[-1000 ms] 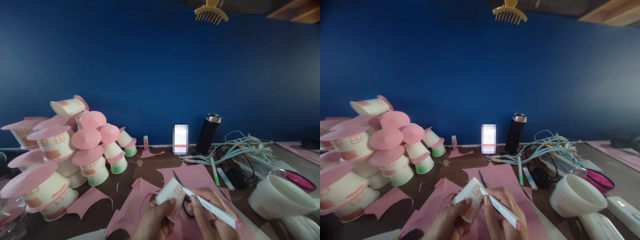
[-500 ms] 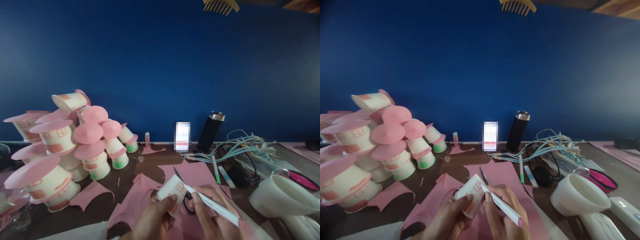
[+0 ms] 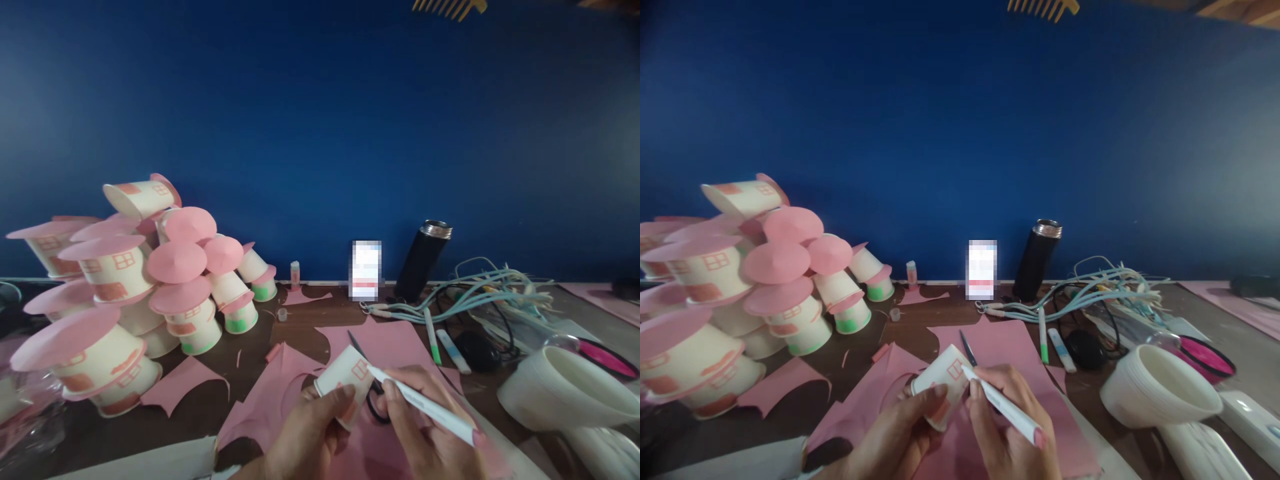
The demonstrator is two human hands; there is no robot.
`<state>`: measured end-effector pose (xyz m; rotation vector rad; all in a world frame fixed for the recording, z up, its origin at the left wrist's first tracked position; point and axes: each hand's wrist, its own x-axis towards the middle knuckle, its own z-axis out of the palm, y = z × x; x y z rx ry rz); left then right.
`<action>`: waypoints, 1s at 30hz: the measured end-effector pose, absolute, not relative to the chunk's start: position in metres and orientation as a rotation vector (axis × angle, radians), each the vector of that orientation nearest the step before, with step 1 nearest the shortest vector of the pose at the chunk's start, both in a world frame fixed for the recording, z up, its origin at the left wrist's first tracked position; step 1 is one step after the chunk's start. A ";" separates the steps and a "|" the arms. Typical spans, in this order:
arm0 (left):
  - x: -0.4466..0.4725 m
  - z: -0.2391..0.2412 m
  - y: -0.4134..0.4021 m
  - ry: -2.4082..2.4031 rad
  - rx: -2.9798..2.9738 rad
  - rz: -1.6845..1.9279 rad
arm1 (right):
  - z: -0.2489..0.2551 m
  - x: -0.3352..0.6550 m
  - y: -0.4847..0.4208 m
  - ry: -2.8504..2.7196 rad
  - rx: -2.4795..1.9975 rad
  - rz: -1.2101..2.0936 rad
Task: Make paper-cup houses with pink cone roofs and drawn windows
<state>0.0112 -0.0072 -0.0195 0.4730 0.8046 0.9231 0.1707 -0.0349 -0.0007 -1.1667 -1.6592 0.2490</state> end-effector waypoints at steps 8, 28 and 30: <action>0.012 -0.018 -0.006 0.837 0.497 0.902 | 0.000 0.169 -0.034 -1.684 -1.159 0.227; 0.011 -0.018 -0.007 0.837 0.480 0.918 | 0.000 0.167 -0.035 -1.686 -1.140 0.220; 0.011 -0.018 -0.008 0.823 0.479 0.923 | 0.000 0.166 -0.036 -1.682 -1.140 0.224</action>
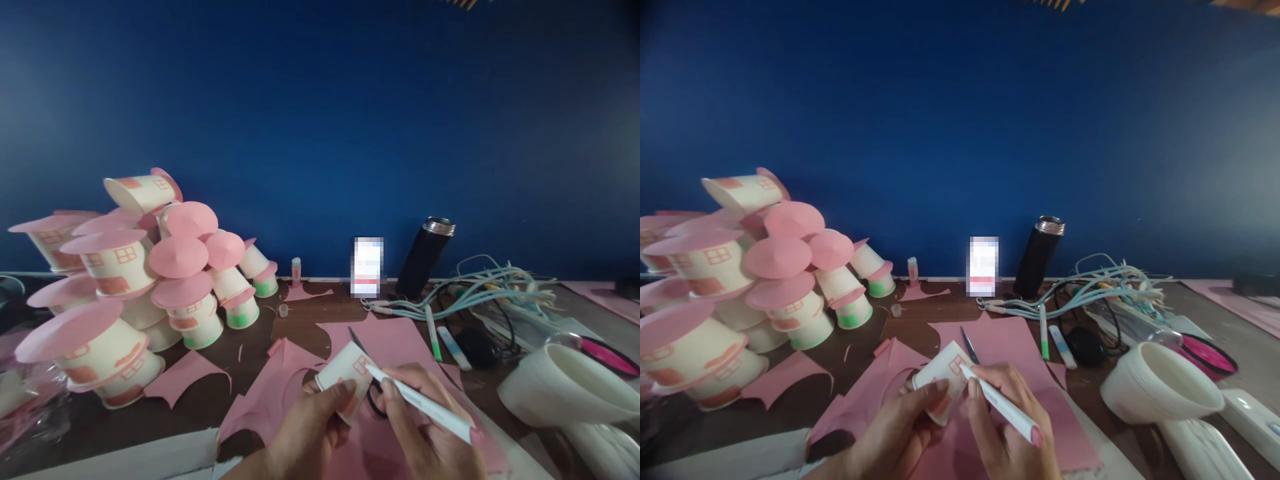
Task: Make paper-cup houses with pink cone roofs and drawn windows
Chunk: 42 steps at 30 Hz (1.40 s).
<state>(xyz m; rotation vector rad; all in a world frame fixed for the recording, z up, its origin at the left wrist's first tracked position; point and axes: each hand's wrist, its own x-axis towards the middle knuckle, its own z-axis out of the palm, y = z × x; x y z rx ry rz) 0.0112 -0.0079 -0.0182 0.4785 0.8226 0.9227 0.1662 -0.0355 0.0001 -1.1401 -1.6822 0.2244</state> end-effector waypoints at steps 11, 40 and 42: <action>0.010 -0.015 -0.008 0.824 0.445 0.913 | 0.003 0.165 -0.036 -1.700 -1.167 0.196; 0.010 -0.017 -0.008 0.802 0.480 0.908 | 0.004 0.160 -0.041 -1.741 -1.188 0.227; 0.010 -0.018 -0.008 0.803 0.470 0.915 | 0.004 0.159 -0.041 -1.740 -1.190 0.232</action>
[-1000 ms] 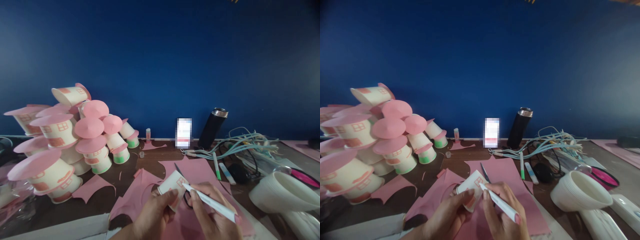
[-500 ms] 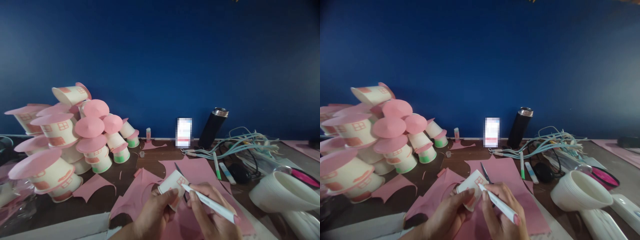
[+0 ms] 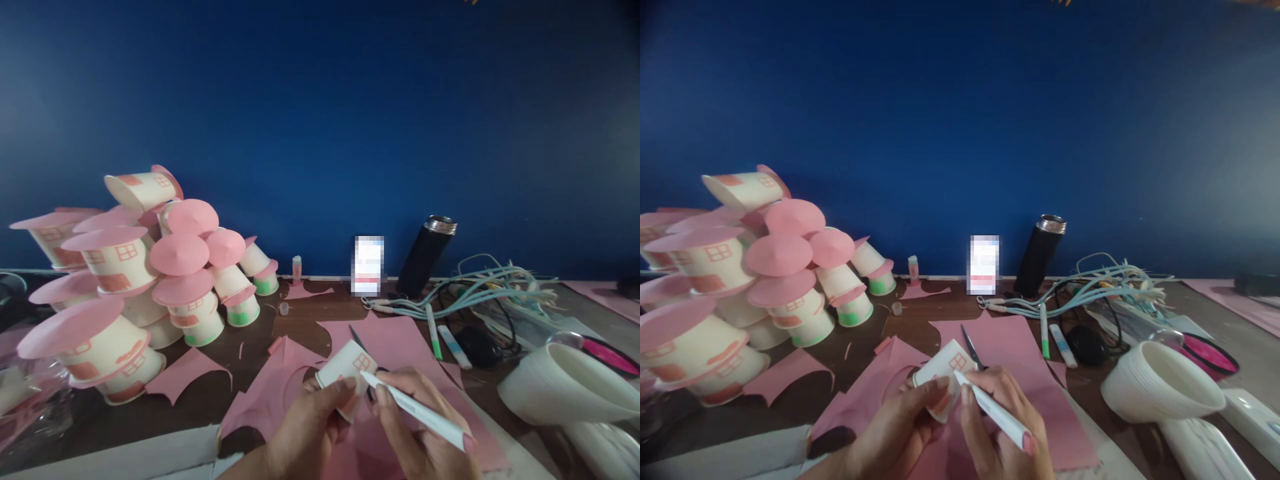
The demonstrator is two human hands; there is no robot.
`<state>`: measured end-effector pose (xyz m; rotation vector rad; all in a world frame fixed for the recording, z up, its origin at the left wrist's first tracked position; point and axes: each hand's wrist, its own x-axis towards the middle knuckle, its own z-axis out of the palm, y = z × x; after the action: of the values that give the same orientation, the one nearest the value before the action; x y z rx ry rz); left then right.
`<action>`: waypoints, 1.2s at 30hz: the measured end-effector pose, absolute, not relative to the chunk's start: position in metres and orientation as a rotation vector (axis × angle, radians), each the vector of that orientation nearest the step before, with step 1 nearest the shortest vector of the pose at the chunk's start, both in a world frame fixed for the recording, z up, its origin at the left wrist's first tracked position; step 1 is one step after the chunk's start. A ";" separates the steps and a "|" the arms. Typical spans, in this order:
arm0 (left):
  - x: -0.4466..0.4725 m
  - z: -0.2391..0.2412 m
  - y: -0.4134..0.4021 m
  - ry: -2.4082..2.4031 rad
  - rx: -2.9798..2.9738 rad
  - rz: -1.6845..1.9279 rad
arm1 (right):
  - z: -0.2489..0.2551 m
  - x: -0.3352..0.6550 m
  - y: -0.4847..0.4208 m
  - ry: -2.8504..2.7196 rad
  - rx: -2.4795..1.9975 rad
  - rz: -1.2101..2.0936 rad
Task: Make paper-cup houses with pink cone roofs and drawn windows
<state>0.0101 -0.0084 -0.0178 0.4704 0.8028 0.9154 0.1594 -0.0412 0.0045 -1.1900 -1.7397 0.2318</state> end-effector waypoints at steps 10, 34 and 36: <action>0.011 -0.012 -0.003 0.732 0.125 1.044 | 0.014 0.164 -0.042 -1.539 -1.138 0.180; 0.003 0.002 -0.005 0.463 0.288 0.750 | -0.023 0.139 -0.019 -1.360 -0.934 0.688; 0.004 0.000 -0.006 0.452 0.303 0.736 | -0.023 0.138 -0.019 -1.351 -0.955 0.679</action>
<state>0.0036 -0.0059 -0.0003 0.3028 0.4516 0.7356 0.1382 -0.0190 -0.0234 -0.9550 -1.3512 0.6789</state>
